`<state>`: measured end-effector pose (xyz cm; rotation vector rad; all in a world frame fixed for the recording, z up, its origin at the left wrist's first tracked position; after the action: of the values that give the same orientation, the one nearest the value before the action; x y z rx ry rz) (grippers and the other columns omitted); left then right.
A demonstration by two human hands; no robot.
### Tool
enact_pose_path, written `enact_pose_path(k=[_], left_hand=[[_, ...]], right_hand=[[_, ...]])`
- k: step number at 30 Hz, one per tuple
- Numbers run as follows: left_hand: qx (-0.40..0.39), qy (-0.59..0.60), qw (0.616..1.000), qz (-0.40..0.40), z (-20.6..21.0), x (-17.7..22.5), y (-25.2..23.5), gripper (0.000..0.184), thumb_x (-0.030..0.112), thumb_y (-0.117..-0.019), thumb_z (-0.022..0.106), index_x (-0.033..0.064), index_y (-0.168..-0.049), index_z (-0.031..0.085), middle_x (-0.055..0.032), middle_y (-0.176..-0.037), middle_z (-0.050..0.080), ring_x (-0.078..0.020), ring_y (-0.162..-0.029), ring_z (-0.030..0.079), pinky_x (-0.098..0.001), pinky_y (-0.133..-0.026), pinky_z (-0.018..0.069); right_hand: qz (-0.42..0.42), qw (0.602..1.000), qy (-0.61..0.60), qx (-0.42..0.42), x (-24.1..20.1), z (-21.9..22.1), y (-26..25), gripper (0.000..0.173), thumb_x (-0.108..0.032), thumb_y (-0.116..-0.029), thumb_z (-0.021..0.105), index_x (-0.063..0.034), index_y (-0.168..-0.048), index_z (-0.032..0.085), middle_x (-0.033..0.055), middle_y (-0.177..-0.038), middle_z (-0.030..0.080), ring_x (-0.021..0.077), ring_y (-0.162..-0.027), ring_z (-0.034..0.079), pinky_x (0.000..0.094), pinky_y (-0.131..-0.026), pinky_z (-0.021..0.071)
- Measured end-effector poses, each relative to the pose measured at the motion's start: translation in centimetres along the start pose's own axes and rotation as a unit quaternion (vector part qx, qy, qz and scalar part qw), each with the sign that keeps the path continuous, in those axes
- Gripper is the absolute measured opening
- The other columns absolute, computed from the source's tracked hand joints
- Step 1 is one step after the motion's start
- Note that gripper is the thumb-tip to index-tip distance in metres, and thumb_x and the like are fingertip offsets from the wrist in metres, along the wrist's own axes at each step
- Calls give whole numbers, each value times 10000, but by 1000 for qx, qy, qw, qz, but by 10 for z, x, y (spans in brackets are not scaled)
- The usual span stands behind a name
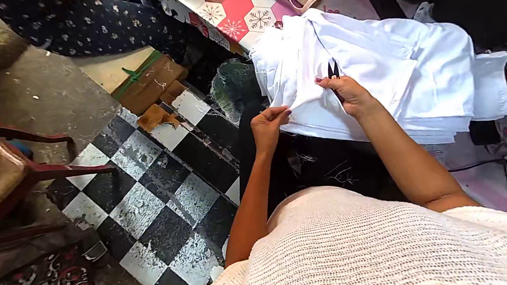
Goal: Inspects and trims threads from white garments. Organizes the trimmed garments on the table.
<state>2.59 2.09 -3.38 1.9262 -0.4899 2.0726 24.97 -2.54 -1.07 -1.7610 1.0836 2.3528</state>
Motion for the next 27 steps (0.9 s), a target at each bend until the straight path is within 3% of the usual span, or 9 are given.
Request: enact_pose_path(k=[3,6,8,11,13,16,21,25,27], left_hand=[[48,-88,995,-17,-27,7,9,179,80,-971,688,-33,-1109,709,-114,-941,733,-104,-745,686,-292,-741,594],[8,-112,991,77,-9,34,5,280,45,-992,637,-36,-1259,655,-165,-1288,648,-178,-982,694,-331,-843,595],[-38,-110,982,145,14,40,-7,328,8,-954,668,-54,-1276,655,-205,-1378,612,-229,-1076,699,-349,-873,606],[-67,-97,985,127,31,20,-26,310,28,-894,751,-51,-1191,717,-173,-1077,750,-173,-887,738,-323,-831,607],[-73,-80,988,107,29,15,-27,318,21,-880,764,-53,-1185,712,-140,-981,757,-123,-823,724,-283,-816,602],[-48,-98,982,154,28,21,-20,398,-7,-878,754,-74,-1257,652,-172,-1050,748,-173,-849,737,-316,-807,611],[-5,-234,930,285,38,21,-15,172,9,-928,706,-45,-1083,755,-221,-1035,699,-288,-955,710,-356,-878,588],[3,-310,915,259,46,4,-13,183,38,-962,673,-39,-1105,757,-225,-978,686,-315,-851,708,-394,-770,602],[0,-281,936,213,43,1,-10,164,41,-955,682,-47,-1067,763,-220,-966,690,-307,-851,704,-405,-784,594]], right_hand=[[-10,1000,10,-17,0,2,1,88,-148,-994,658,-105,-938,606,-13,-769,661,69,-691,650,261,-656,568],[-15,999,36,-20,-1,4,1,121,-151,-991,663,-113,-895,601,-29,-734,648,54,-660,635,245,-632,557],[-22,998,47,-23,-2,8,1,144,-135,-988,663,-118,-865,590,-32,-720,639,52,-652,627,244,-629,551],[-26,998,49,-22,-4,8,1,146,-120,-997,648,-120,-859,600,-32,-729,639,49,-659,622,237,-639,542],[-24,998,50,-19,-5,8,0,145,-121,-1002,642,-116,-867,590,-28,-736,635,54,-662,620,240,-639,540],[-19,998,56,-17,-1,8,-1,147,-136,-999,652,-115,-865,595,-26,-737,637,55,-666,623,246,-644,543],[-12,998,63,-10,-2,11,-1,135,-139,-997,657,-106,-879,601,-20,-742,648,58,-673,636,250,-649,550],[-17,996,81,-10,0,10,-3,144,-153,-996,656,-110,-880,583,-23,-744,614,62,-673,601,258,-654,525],[-15,997,81,-8,1,10,-4,146,-158,-991,664,-103,-881,586,-21,-732,613,67,-657,603,264,-639,529]])
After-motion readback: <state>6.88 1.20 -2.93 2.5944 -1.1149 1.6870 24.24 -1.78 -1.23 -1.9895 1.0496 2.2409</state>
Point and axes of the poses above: each hand's wrist, its own y-axis away from the middle knuckle, its own z-axis out of the palm, x = y × z, the point moved 6 cm from there along -y, towards the middle knuckle
